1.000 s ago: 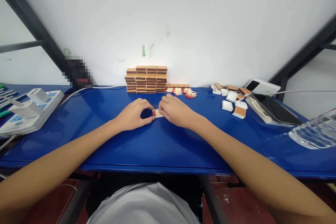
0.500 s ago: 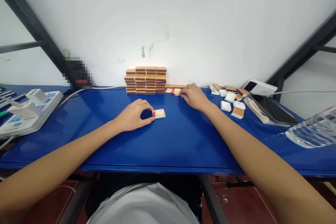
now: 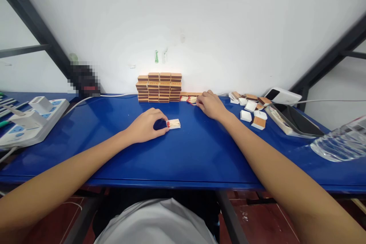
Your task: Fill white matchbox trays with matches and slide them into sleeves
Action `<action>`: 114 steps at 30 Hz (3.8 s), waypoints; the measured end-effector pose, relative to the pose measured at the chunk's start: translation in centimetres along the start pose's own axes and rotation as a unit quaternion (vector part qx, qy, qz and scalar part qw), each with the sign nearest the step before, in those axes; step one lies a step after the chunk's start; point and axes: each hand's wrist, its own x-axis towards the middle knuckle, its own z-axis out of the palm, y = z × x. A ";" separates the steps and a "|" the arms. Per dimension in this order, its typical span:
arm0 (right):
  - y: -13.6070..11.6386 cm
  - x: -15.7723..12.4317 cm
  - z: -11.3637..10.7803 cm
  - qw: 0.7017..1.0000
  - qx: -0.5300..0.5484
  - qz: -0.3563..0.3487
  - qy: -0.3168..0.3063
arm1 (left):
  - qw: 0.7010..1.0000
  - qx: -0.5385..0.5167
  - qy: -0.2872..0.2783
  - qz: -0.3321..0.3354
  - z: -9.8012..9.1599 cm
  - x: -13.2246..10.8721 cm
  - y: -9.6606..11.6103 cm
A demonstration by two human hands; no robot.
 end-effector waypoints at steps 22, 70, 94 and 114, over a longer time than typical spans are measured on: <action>-11.1 -1.0 -4.7 0.984 0.107 -0.143 -0.024 | 1.000 0.007 0.014 0.007 0.4 0.0 -0.3; -0.9 0.1 0.2 0.999 0.031 -0.012 -0.001 | 1.000 -0.001 -0.003 -0.005 -0.1 0.0 0.1; -10.9 -0.9 -4.1 0.978 0.173 -0.116 -0.014 | 1.000 0.011 0.013 0.009 0.4 0.0 -0.4; -11.4 -1.6 -5.6 0.968 0.205 -0.091 -0.108 | 1.000 0.004 0.014 0.013 0.4 0.0 -0.5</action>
